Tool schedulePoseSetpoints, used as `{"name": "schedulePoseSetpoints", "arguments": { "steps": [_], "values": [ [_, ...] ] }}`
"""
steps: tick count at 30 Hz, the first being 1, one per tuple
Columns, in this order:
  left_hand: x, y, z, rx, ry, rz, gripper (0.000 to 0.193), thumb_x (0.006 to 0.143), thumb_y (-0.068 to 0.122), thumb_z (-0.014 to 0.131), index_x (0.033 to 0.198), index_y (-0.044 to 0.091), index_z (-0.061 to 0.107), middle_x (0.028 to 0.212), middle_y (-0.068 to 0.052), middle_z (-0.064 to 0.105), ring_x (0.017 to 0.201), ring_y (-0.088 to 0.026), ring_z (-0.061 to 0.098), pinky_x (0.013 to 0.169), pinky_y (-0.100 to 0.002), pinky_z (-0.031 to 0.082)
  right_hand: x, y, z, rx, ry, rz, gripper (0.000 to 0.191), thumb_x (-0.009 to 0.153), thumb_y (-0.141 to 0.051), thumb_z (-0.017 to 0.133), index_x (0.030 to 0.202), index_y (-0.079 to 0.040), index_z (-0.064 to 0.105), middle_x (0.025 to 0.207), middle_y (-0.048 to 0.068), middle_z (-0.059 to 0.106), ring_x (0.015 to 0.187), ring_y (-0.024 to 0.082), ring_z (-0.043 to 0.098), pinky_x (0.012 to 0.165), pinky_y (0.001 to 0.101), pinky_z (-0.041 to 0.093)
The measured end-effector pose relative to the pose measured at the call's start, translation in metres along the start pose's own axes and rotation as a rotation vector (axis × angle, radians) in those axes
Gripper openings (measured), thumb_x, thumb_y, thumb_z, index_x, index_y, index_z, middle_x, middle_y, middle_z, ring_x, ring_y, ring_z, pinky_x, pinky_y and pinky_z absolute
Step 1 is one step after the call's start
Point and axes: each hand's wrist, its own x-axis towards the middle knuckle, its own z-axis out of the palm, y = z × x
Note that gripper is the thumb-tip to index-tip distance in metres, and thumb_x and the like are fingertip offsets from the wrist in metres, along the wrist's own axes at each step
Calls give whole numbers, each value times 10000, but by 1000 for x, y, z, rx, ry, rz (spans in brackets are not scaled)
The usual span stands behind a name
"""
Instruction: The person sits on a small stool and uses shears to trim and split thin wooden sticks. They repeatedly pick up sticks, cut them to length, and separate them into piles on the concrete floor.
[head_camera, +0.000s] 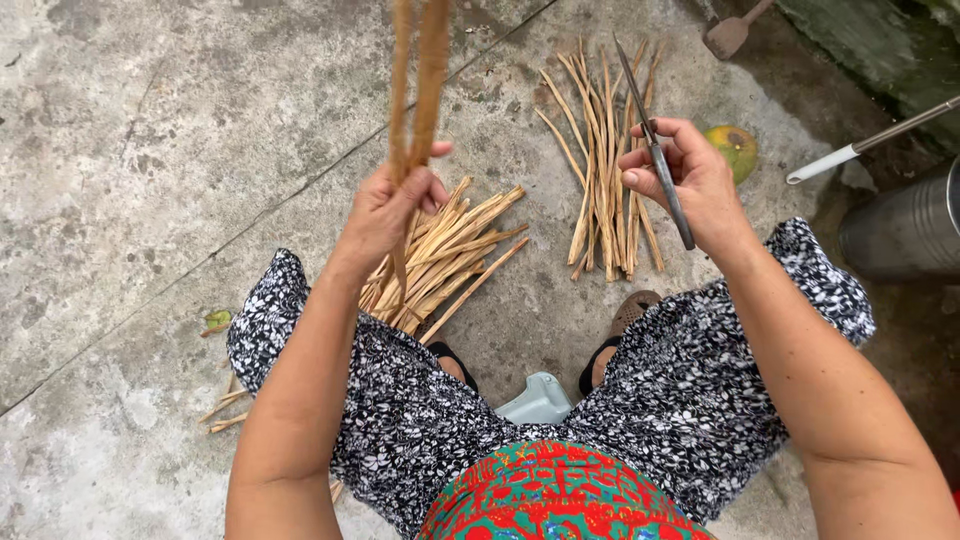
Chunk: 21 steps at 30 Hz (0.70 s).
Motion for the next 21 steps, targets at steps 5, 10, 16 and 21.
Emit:
{"name": "schedulePoseSetpoints", "arguments": {
  "steps": [5,10,16,21],
  "values": [
    [-6,8,-15,-58,342,390,230,1152,294,536,1332,214,653,1012,12,753,964,-125,718,913,-280,598,1,14,21,262,86,172,399,949,-151,755,1314,-80,611,948,38,707,777,74,664,582,222,522],
    [-8,9,-67,-503,644,729,319,1104,354,554,1410,281,602,1038,-83,767,870,-199,740,818,-383,619,3,31,30,237,17,231,353,948,-162,735,1272,-97,612,876,30,712,634,63,596,533,190,472],
    [-23,-14,-149,-1018,739,762,284,1053,378,539,1332,370,586,1140,-28,730,923,-169,721,932,-491,582,-5,39,36,255,11,168,342,983,-208,723,1278,-83,603,898,24,691,738,59,620,618,193,506],
    [-30,-36,-187,-1175,637,735,278,1015,396,531,1287,394,590,1193,51,715,1076,-120,694,1069,-529,462,-17,43,57,255,-35,141,347,994,-222,691,1285,-75,570,979,20,662,889,92,692,726,224,566]
  ]
}}
